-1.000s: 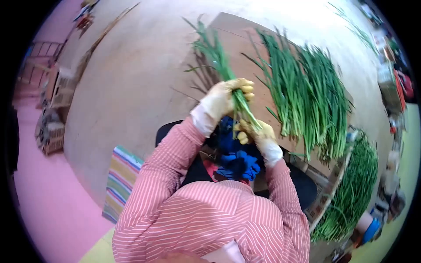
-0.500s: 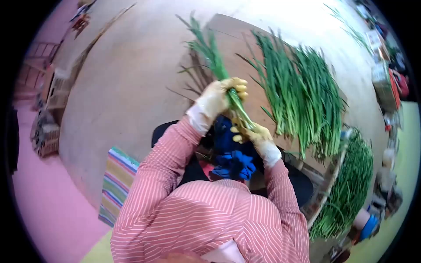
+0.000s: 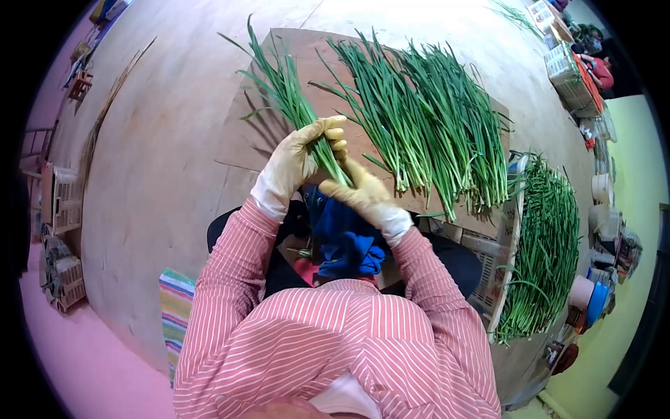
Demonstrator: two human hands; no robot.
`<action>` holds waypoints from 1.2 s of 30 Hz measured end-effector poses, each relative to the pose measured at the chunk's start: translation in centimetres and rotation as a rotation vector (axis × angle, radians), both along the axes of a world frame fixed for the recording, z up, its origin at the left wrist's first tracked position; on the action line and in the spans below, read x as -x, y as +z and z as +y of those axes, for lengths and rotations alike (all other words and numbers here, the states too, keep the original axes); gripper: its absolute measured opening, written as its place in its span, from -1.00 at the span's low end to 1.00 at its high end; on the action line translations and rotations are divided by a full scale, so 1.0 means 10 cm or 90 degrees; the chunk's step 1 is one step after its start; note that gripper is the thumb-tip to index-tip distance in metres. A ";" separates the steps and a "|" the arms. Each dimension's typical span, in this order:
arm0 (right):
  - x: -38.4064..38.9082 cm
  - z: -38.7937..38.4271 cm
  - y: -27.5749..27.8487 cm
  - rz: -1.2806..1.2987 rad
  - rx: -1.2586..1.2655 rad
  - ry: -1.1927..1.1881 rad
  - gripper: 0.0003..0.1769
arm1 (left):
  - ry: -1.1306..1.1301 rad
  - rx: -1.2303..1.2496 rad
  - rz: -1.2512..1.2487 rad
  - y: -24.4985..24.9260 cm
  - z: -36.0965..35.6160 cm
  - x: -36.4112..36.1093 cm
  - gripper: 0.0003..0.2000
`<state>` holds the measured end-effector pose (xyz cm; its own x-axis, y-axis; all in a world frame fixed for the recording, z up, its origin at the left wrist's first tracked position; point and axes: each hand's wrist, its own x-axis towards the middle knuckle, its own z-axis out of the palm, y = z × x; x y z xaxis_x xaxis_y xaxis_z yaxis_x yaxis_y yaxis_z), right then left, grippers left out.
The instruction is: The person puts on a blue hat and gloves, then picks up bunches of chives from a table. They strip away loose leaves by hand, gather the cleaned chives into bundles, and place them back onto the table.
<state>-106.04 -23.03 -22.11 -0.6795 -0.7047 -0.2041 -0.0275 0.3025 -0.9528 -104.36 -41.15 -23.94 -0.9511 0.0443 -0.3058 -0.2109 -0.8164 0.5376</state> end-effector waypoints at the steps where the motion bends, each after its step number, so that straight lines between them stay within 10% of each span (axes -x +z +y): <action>1: -0.05 -0.02 -0.05 -0.117 0.010 0.004 -0.40 | -0.021 -0.050 0.047 0.03 0.04 -0.02 -0.59; 4: -0.22 -0.06 0.01 -0.504 0.089 -0.055 -0.66 | -0.053 -0.120 0.115 0.04 0.10 -0.03 -0.53; 15: -0.33 0.13 -0.30 -0.568 0.050 -0.184 -0.76 | -0.016 -0.038 -0.232 -0.60 0.37 -0.07 -0.73; 36: -0.61 0.37 -0.45 -0.539 0.020 -0.075 -0.61 | -0.065 0.011 -0.172 -0.32 0.70 -0.54 -0.51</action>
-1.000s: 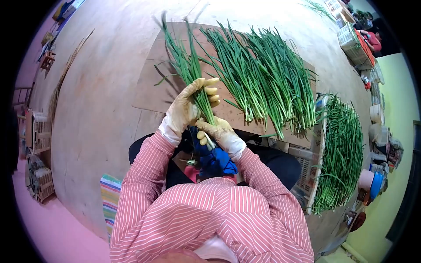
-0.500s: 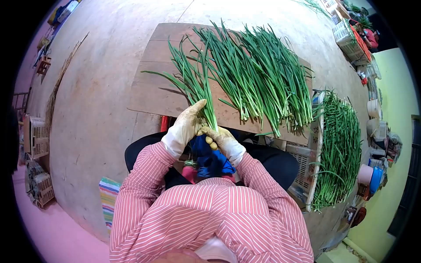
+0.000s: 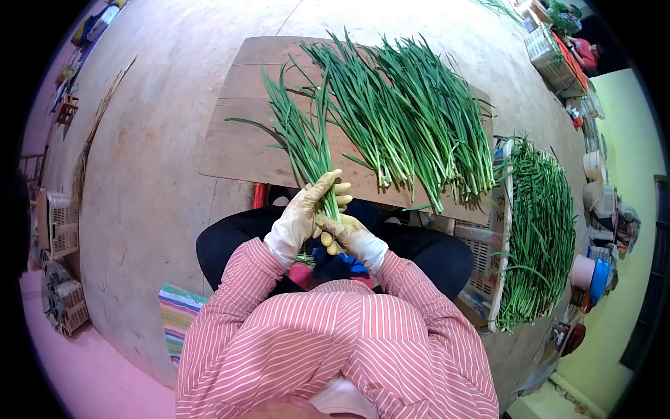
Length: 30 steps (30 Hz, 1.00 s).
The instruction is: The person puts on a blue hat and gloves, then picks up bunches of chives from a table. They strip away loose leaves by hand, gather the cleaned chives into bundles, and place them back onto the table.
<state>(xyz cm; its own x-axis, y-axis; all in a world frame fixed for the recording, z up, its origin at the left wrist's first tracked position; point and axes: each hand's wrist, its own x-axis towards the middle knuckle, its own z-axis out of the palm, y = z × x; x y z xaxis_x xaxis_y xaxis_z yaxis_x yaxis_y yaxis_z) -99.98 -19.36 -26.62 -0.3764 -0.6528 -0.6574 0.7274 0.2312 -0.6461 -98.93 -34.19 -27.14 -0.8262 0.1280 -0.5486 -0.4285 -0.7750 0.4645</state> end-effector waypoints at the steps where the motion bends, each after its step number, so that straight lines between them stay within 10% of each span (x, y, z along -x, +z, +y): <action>1: -0.02 0.00 0.03 -0.007 -0.001 -0.008 -0.62 | -0.009 0.009 0.006 0.06 0.00 -0.01 -0.49; 7: 0.12 0.10 0.22 0.082 -0.052 0.132 -0.49 | -0.039 -0.019 0.024 0.08 0.01 0.01 -0.54; 12: 0.37 0.32 0.31 0.545 -0.330 0.078 -0.47 | -0.039 -0.020 0.103 -0.07 0.05 0.08 -0.54; 30: 1.28 0.03 0.62 0.339 -0.062 -0.271 -0.74 | -0.187 0.014 0.126 0.14 0.13 0.04 -0.56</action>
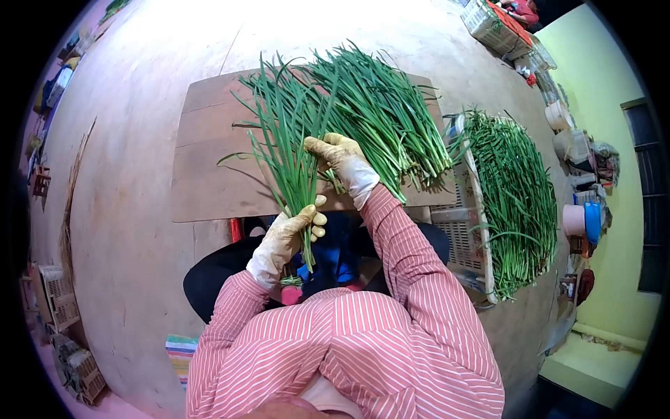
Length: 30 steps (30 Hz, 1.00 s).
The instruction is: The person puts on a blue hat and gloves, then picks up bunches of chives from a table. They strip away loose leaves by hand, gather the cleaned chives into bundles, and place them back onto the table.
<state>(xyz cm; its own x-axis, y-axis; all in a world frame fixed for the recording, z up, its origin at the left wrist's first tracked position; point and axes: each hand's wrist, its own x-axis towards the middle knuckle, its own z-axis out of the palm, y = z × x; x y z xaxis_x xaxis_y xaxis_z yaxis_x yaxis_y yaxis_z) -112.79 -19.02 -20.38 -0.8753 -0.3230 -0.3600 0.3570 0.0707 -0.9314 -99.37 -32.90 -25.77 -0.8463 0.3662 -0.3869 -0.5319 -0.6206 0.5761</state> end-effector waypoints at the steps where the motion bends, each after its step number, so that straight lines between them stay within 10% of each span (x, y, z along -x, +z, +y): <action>1: -0.01 0.03 0.03 0.004 -0.010 0.014 -0.75 | 0.003 0.004 0.006 0.02 -0.01 0.00 -0.56; 30: 0.13 0.56 0.08 0.038 -0.027 -0.070 -0.68 | 0.066 0.119 -0.009 0.10 -0.05 -0.02 -0.73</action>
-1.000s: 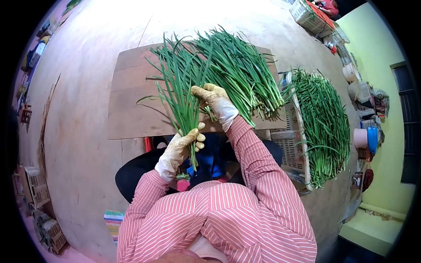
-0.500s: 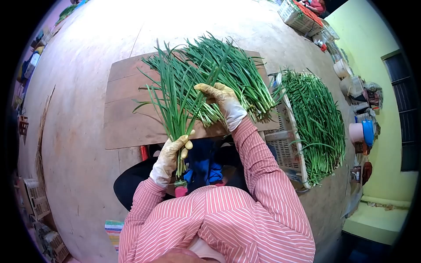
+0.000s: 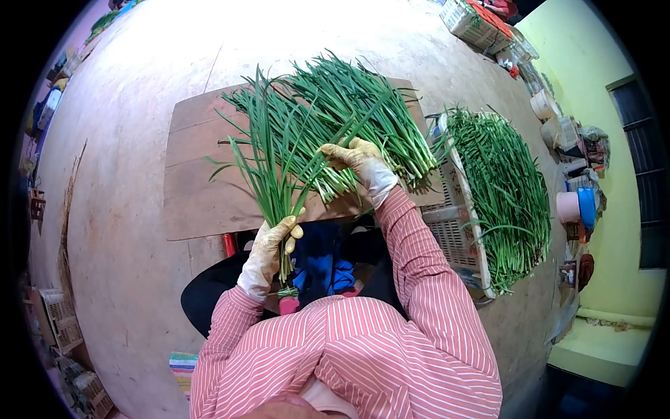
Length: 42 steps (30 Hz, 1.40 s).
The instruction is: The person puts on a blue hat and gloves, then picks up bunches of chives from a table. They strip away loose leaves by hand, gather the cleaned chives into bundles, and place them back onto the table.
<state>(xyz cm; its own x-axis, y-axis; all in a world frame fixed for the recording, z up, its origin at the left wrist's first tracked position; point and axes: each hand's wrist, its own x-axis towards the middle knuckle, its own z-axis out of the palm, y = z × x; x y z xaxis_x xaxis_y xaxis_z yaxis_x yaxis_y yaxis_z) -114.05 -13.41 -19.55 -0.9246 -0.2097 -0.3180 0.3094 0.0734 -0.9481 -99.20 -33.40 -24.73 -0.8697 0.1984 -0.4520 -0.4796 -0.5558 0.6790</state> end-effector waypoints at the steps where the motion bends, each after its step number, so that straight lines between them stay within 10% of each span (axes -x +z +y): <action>1: -0.01 0.00 -0.01 -0.001 0.001 0.000 -0.68 | 0.001 0.008 -0.002 -0.01 0.00 0.00 -0.72; 10: 0.23 0.27 -0.46 0.374 -0.115 -0.145 -0.77 | 0.013 -0.029 -0.003 0.04 -0.05 -0.11 -0.72; 18: -0.04 0.91 0.20 0.326 -0.461 -0.306 -0.65 | 0.138 -0.188 0.064 0.13 -0.21 0.03 -0.43; 22: -0.65 0.78 -0.10 0.301 -0.590 0.016 -0.56 | 0.197 -0.259 0.147 0.11 -0.37 0.18 -0.34; 23: -0.77 0.64 -0.06 0.025 -0.502 0.157 -0.47 | 0.207 -0.281 0.131 0.12 -0.39 0.21 -0.35; 26: -0.99 0.20 -0.08 0.037 -0.442 0.382 -0.53 | 0.220 -0.337 0.110 0.13 -0.39 0.23 -0.47; 31: -1.03 -0.38 -0.21 0.160 -0.190 0.404 -0.45 | 0.231 -0.386 0.104 0.11 -0.41 0.22 -0.53; 35: -1.08 -0.59 -0.18 -0.192 -0.066 0.386 -0.67 | 0.227 -0.395 0.107 0.12 -0.46 0.23 -0.54; 42: -1.10 -0.53 -0.03 -0.228 -0.105 0.266 -0.66 | 0.236 -0.449 0.118 0.15 -0.49 0.26 -0.56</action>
